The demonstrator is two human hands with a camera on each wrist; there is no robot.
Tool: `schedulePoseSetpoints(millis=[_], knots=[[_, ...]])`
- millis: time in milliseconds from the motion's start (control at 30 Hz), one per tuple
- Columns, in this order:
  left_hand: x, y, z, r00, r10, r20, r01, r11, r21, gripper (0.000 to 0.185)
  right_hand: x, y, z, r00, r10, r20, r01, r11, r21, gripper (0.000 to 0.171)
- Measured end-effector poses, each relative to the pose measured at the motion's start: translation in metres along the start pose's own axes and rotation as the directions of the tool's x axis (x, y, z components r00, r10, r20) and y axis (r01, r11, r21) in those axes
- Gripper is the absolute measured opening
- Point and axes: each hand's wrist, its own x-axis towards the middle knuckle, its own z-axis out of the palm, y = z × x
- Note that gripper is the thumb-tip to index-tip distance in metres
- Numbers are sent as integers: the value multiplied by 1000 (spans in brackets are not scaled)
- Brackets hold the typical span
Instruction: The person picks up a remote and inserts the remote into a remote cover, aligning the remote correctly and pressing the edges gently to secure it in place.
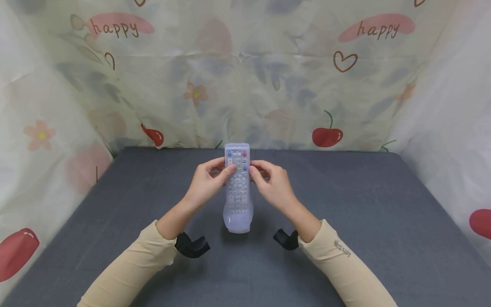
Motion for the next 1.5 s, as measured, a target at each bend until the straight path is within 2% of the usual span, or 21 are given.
schedulePoseSetpoints(millis=[133, 233, 300, 400, 533, 733, 867, 1000, 1100, 1233, 1333, 1400, 1500], knots=[[-1, -2, 3, 1000, -25, 12, 26, 999, -42, 34, 0, 0, -1, 999, -40, -16, 39, 996, -74, 21], [-2, -3, 5, 999, -52, 8, 53, 996, -72, 33, -1, -2, 0, 992, -123, -36, 114, 977, -181, 15], [-2, -3, 7, 997, -72, 4, 72, 993, -92, 33, -1, -3, 2, 979, -198, -50, 178, 948, -264, 11], [-2, -3, 9, 995, -98, -9, 97, 987, -127, 32, -2, -4, 5, 950, -305, -72, 255, 885, -390, 7], [-2, -3, 11, 988, -151, -42, 140, 970, -199, 31, -2, -4, 9, 915, -396, -80, 304, 805, -509, 6], [-4, -3, 14, 967, -242, -83, 209, 934, -288, 29, -5, -2, 15, 889, -454, -67, 337, 745, -576, 6], [-3, -5, 16, 947, -298, -118, 240, 903, -356, 28, -4, -1, 19, 872, -487, -56, 353, 703, -617, 7], [-2, -5, 18, 926, -342, -160, 251, 874, -416, 28, -3, -2, 22, 854, -518, -45, 364, 659, -658, 7], [-1, -5, 19, 918, -355, -178, 249, 864, -437, 28, -3, -2, 22, 842, -538, -40, 375, 637, -674, 8], [-1, -6, 20, 916, -358, -179, 256, 868, -426, 28, -6, -1, 23, 841, -540, -41, 372, 631, -680, 7], [-2, -5, 19, 924, -336, -183, 246, 887, -392, 27, -9, 0, 25, 854, -517, -60, 353, 661, -663, 3], [-2, -3, 18, 929, -315, -196, 230, 903, -363, 27, -11, 1, 27, 869, -490, -72, 341, 698, -630, 5], [-2, -1, 17, 935, -280, -217, 204, 927, -316, 27, -15, 0, 30, 916, -396, -63, 306, 793, -527, 18]])
